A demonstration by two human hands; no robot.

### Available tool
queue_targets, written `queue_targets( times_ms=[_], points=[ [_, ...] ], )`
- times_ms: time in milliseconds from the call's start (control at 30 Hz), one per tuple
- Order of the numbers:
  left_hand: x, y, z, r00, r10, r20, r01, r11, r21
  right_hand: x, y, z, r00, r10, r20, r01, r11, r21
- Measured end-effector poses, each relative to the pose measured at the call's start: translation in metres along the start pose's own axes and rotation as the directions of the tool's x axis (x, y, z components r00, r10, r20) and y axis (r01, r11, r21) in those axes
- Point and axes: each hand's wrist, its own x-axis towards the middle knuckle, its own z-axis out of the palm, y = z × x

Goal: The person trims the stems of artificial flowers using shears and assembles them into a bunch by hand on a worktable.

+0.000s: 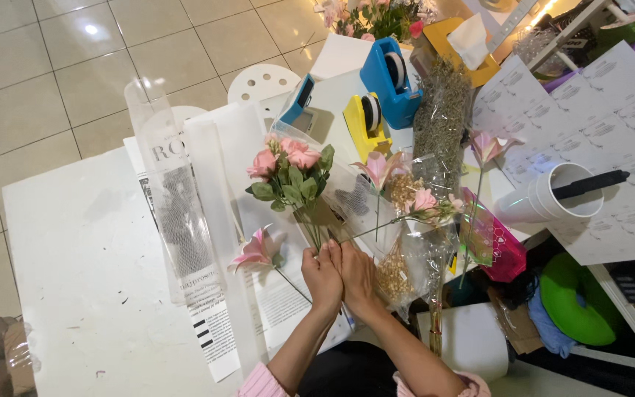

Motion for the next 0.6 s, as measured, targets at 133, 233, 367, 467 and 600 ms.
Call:
queue_targets(
  times_ms=[133, 233, 367, 467, 600],
  points=[
    [-0.001, 0.015, -0.002, 0.999, -0.02, -0.033, 0.021, 1.0, 0.016, 0.002, -0.001, 0.01, 0.999, 0.019, -0.048, -0.02, 0.999, -0.028],
    [0.005, -0.002, 0.003, 0.988, -0.066, -0.139, 0.075, 0.996, 0.058, 0.01, 0.001, 0.013, 0.988, 0.014, -0.156, -0.024, 0.998, -0.06],
    [0.002, 0.021, 0.004, 0.973, -0.139, -0.187, 0.141, 0.99, -0.001, 0.011, -0.011, 0.003, 0.97, -0.034, -0.241, 0.031, 0.999, -0.014],
    [0.007, 0.015, -0.011, 0.994, -0.064, -0.093, 0.068, 0.997, 0.047, 0.06, 0.042, 0.026, 0.993, -0.014, -0.115, 0.037, 0.978, 0.204],
    [-0.003, 0.03, -0.037, 0.994, -0.015, 0.104, 0.017, 1.0, -0.023, 0.048, 0.042, -0.025, 0.971, 0.009, 0.24, -0.123, 0.878, 0.463]
  ],
)
